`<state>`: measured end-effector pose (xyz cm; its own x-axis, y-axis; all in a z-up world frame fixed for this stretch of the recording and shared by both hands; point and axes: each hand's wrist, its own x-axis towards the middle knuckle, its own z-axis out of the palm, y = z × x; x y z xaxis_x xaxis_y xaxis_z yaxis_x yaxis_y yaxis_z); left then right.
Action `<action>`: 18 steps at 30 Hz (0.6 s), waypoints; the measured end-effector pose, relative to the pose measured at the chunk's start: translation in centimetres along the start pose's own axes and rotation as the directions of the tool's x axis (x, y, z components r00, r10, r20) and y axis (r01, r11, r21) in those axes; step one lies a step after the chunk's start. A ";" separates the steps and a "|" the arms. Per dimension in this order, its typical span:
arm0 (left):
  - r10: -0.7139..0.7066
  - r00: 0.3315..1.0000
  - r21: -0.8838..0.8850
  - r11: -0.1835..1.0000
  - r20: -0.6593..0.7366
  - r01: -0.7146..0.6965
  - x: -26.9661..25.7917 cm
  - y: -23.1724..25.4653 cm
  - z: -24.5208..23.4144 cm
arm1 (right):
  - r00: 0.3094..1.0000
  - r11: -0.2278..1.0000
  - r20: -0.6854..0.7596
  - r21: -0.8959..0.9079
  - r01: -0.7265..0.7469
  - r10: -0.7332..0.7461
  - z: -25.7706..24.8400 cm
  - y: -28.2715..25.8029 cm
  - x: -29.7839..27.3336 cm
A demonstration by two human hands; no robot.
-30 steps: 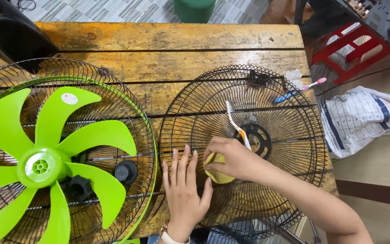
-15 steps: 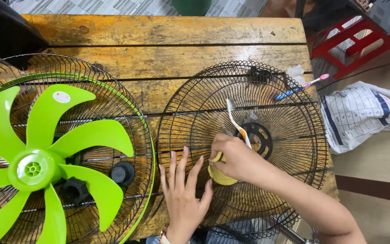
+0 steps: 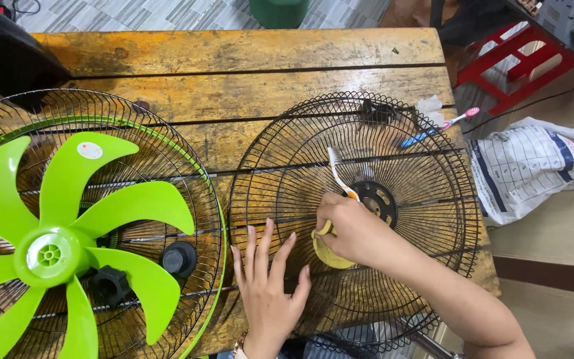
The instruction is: Cleaning a disassembled electric fan's grill and blades using a toothbrush and a cloth.
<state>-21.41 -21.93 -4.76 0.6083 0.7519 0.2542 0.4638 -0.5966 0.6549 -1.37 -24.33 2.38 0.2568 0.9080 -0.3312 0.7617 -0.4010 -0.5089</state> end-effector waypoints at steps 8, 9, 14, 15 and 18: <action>-0.006 1.000 0.006 1.000 -0.014 0.006 -0.2 -0.2 0.4 | 1.000 0.998 -0.022 -0.068 -0.012 0.010 -0.4 0.4 -0.5; -0.009 1.000 0.009 1.000 -0.016 0.009 -0.2 -0.2 0.4 | 0.999 0.998 -0.038 -0.065 -0.006 0.004 -0.4 0.5 -0.6; -0.015 1.000 0.028 0.999 -0.020 0.015 -0.3 -0.4 0.8 | 0.999 0.996 -0.052 -0.085 -0.021 0.016 -1.3 0.1 -0.8; -0.010 1.000 0.037 0.999 -0.024 0.011 -0.4 -0.6 1.0 | 0.995 0.996 -0.064 -0.054 -0.077 0.073 -1.8 0.0 -0.7; -0.005 0.999 0.044 0.999 -0.034 0.007 -0.4 -0.6 1.0 | 0.963 0.997 -0.269 0.065 0.043 -0.024 -2.4 2.5 -0.2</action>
<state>-21.29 -22.11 -5.92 0.5834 0.7642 0.2751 0.4960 -0.6035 0.6243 1.91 -25.21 3.14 0.3888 0.9166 -0.0930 0.7315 -0.3685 -0.5737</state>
